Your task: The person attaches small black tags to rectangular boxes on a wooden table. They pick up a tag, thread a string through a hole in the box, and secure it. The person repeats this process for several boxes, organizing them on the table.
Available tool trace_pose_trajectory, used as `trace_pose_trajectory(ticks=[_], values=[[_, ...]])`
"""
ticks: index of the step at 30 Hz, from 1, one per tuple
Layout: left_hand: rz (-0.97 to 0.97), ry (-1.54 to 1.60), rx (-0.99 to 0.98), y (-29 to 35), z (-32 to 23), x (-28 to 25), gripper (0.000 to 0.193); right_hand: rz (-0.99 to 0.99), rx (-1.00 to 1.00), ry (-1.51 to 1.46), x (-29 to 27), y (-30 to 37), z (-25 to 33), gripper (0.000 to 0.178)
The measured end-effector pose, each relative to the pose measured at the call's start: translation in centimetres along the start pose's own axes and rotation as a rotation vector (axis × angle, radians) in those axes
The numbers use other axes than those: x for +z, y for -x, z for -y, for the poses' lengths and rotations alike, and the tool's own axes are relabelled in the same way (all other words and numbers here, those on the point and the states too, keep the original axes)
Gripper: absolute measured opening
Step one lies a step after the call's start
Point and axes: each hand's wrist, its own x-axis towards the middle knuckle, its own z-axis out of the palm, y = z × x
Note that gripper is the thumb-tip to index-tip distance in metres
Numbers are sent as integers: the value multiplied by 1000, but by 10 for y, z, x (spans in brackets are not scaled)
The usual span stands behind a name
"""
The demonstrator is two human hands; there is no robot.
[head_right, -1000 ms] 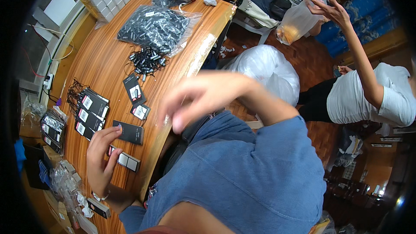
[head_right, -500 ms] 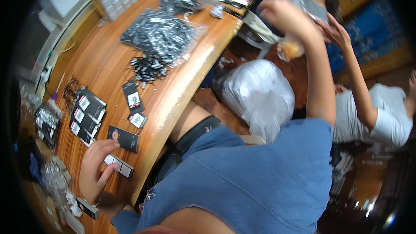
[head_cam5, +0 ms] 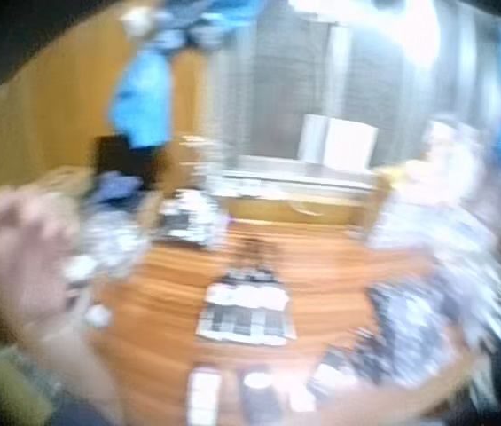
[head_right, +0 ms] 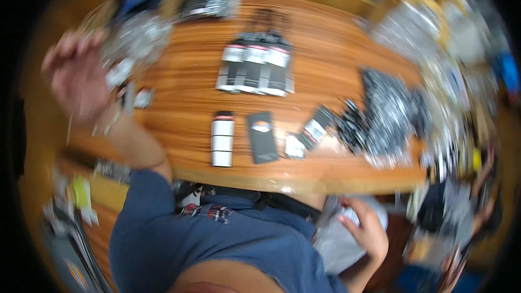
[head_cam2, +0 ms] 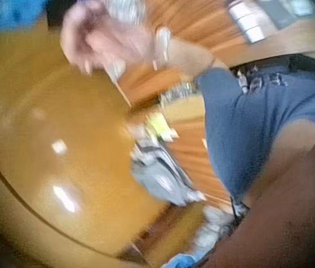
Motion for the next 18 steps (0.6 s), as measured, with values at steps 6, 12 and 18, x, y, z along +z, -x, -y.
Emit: trace_pose_trajectory(ticks=[6,12,18], values=[[-511,-472,-217,-14,49,-71,13,-30,-20,108,-30,-44,47,27],[-251,-1099,-63,-87,50,-181,14,52,-113,267,-69,-94,100,25],[208,-2080,-634,-63,52,-370,27,5,-86,287,-80,-118,101,24]])
